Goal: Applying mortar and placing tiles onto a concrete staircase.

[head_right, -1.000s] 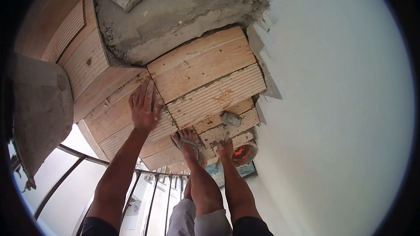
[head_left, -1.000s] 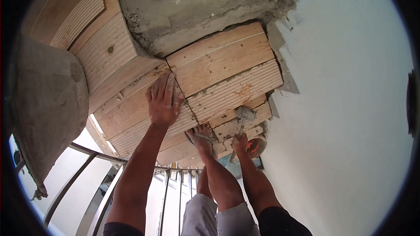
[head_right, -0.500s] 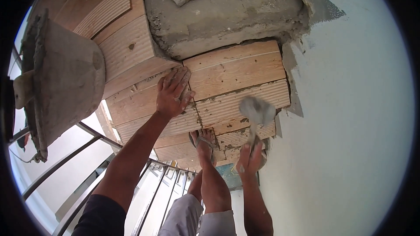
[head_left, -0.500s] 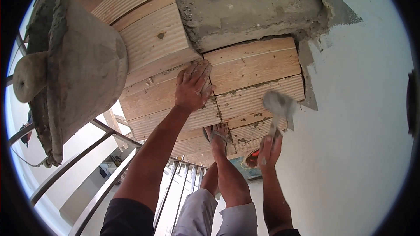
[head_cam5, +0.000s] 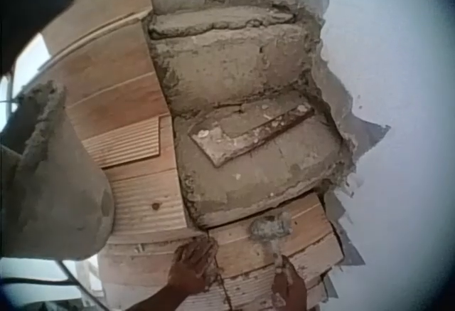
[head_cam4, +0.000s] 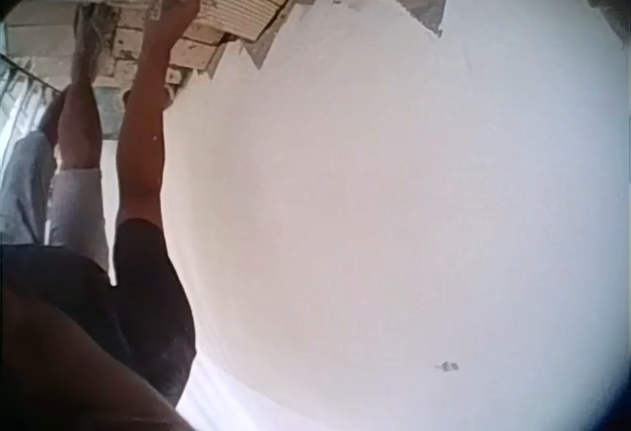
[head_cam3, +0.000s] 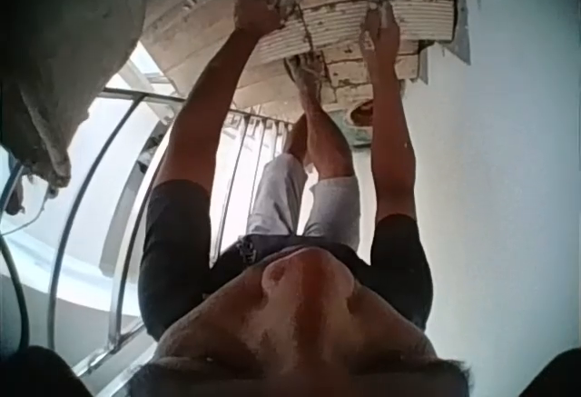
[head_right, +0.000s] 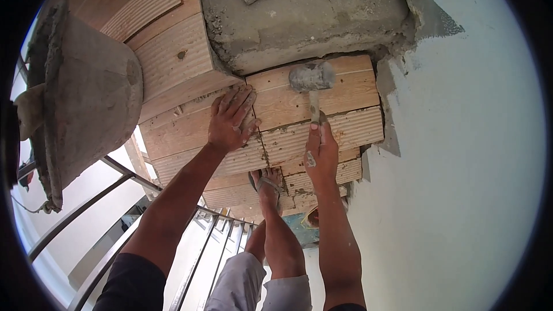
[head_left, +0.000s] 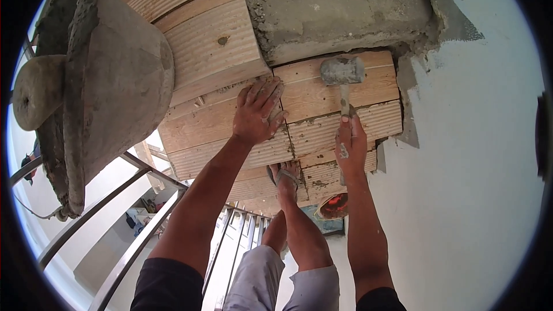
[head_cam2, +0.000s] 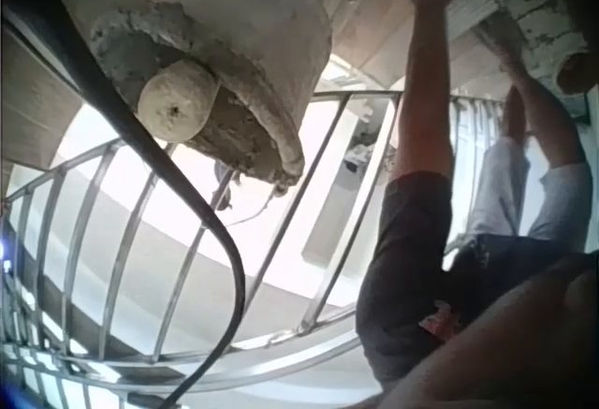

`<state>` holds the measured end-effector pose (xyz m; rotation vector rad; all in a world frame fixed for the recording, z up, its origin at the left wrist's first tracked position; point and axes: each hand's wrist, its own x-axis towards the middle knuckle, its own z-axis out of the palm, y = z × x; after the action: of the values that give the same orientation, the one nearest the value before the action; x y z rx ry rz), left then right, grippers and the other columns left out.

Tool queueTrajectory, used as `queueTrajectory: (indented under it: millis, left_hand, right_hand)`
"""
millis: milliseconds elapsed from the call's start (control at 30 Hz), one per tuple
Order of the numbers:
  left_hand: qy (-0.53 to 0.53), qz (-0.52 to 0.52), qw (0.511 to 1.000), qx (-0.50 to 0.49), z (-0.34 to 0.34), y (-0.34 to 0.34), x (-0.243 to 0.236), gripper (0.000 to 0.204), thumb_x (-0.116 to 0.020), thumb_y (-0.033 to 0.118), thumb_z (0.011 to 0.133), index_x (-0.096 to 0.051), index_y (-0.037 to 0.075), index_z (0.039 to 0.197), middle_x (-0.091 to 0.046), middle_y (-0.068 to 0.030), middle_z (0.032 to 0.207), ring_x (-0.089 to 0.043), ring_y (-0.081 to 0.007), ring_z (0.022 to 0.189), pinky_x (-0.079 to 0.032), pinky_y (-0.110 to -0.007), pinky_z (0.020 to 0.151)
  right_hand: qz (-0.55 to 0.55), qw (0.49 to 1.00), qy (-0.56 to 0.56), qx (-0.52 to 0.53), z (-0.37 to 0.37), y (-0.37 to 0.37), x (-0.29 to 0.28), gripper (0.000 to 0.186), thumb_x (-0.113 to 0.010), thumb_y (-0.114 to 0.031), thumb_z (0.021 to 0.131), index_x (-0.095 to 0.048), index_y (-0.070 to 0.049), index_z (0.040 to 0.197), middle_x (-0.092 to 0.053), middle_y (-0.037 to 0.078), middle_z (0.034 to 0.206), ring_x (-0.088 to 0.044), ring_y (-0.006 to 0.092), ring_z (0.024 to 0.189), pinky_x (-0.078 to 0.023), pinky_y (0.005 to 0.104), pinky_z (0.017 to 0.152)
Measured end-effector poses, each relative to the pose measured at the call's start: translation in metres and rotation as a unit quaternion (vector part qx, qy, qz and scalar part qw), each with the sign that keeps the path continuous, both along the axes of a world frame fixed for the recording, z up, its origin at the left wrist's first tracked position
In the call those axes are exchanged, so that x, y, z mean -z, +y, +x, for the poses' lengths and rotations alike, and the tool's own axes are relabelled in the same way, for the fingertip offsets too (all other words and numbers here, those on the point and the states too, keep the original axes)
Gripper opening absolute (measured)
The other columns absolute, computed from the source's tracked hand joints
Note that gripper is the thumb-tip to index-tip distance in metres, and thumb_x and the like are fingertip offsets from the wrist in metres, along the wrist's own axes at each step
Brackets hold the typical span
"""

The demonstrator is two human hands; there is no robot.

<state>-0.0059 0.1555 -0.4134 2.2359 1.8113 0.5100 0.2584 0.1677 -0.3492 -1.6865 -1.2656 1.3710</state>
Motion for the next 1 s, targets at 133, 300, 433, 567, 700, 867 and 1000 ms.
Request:
queueTrajectory:
  millis: [133,300,433,567,700,867,1000]
  left_hand:
    - [-0.012,0.004,1.0,-0.003,0.0,0.0,-0.001,0.067,-0.073,0.043,0.097,-0.057,0.012,0.154,-0.049,-0.0067,0.166,-0.042,-0.034,0.151,-0.03,-0.055,0.124]
    - [-0.006,0.008,1.0,-0.002,-0.001,0.002,0.0,0.067,-0.072,0.043,0.097,-0.056,0.012,0.154,-0.049,-0.0067,0.166,-0.042,-0.0336,0.151,-0.03,-0.054,0.124]
    - [-0.022,0.0,1.0,-0.007,0.0,-0.001,0.0,0.068,-0.073,0.043,0.096,-0.057,0.012,0.154,-0.049,-0.0067,0.166,-0.041,-0.0336,0.152,-0.03,-0.054,0.125]
    - [-0.017,0.002,1.0,-0.004,0.0,-0.001,0.001,0.068,-0.073,0.043,0.096,-0.057,0.012,0.154,-0.05,-0.0069,0.165,-0.041,-0.0338,0.152,-0.03,-0.054,0.125]
    - [-0.017,-0.004,1.0,-0.009,0.0,0.001,0.001,0.069,-0.073,0.044,0.096,-0.056,0.013,0.155,-0.051,-0.0067,0.164,-0.041,-0.0337,0.152,-0.029,-0.054,0.125]
    - [-0.011,0.003,1.0,-0.013,0.0,0.001,0.0,0.069,-0.073,0.044,0.096,-0.056,0.013,0.155,-0.051,-0.0066,0.164,-0.042,-0.0342,0.151,-0.03,-0.054,0.125]
    - [-0.018,-0.001,1.0,-0.016,0.002,-0.001,0.001,0.07,-0.073,0.045,0.096,-0.055,0.013,0.156,-0.05,-0.0068,0.165,-0.043,-0.0342,0.15,-0.03,-0.053,0.125]
  right_hand:
    - [0.024,0.997,-0.066,-0.02,-0.005,-0.005,-0.007,0.03,-0.051,-0.028,0.117,-0.062,-0.001,0.124,-0.047,-0.001,0.072,-0.042,0.0064,0.065,-0.038,0.0273,0.059]
    - [0.029,0.975,-0.207,-0.073,-0.014,-0.001,-0.002,0.029,-0.053,-0.027,0.115,-0.062,0.0,0.119,-0.051,0.007,0.071,-0.046,0.0112,0.066,-0.041,0.0319,0.06]
    - [0.102,0.983,-0.15,-0.042,-0.013,-0.009,0.006,0.03,-0.052,-0.03,0.115,-0.061,-0.001,0.114,-0.054,0.01,0.072,-0.046,0.0143,0.064,-0.042,0.0349,0.06]
    - [0.096,0.964,-0.241,-0.066,-0.012,-0.012,0.015,0.028,-0.053,-0.027,0.115,-0.061,-0.001,0.111,-0.057,0.014,0.073,-0.048,0.0179,0.063,-0.044,0.0356,0.06]
    - [0.181,0.965,-0.187,-0.037,-0.014,-0.014,0.02,0.025,-0.054,-0.025,0.114,-0.063,-0.001,0.115,-0.061,0.017,0.075,-0.053,0.0228,0.062,-0.047,0.0377,0.061]
    - [0.194,0.961,-0.19,-0.051,-0.014,-0.016,0.026,0.025,-0.057,-0.024,0.112,-0.064,-0.001,0.119,-0.065,0.019,0.079,-0.06,0.0278,0.065,-0.05,0.0389,0.064]
    - [0.102,0.94,-0.308,-0.101,-0.014,-0.014,0.028,0.038,-0.059,-0.022,0.108,-0.064,-0.011,0.144,-0.076,0.024,0.096,-0.075,0.0425,0.085,-0.058,0.0467,0.071]
